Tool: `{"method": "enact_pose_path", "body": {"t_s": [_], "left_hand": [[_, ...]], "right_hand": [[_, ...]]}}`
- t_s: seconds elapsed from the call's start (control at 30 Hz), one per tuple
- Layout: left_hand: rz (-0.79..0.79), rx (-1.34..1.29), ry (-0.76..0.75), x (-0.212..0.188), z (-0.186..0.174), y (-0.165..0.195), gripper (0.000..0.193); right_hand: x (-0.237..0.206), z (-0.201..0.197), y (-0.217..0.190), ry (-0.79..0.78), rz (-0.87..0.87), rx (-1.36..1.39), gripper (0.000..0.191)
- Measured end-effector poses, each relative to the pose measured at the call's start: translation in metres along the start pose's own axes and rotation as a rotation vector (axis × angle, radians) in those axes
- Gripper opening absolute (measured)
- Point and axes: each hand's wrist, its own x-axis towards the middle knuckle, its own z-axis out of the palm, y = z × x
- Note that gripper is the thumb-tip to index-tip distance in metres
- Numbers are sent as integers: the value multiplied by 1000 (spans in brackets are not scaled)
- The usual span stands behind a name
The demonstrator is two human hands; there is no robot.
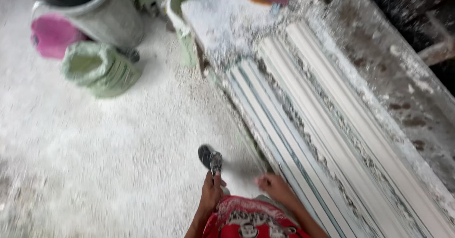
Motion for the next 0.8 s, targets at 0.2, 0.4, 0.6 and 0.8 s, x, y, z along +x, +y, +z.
{"method": "enact_pose_path", "body": {"t_s": [0.2, 0.4, 0.6, 0.8], "left_hand": [[232, 353, -104, 160, -66, 115, 40], [401, 375, -112, 238, -90, 212, 39], [79, 107, -226, 244, -58, 242, 41], [286, 413, -159, 217, -48, 217, 61]], "right_hand": [[53, -10, -76, 102, 88, 76, 29], [53, -30, -94, 412, 140, 86, 30], [75, -32, -113, 426, 291, 100, 38], [93, -50, -150, 504, 1, 313, 43]]}}
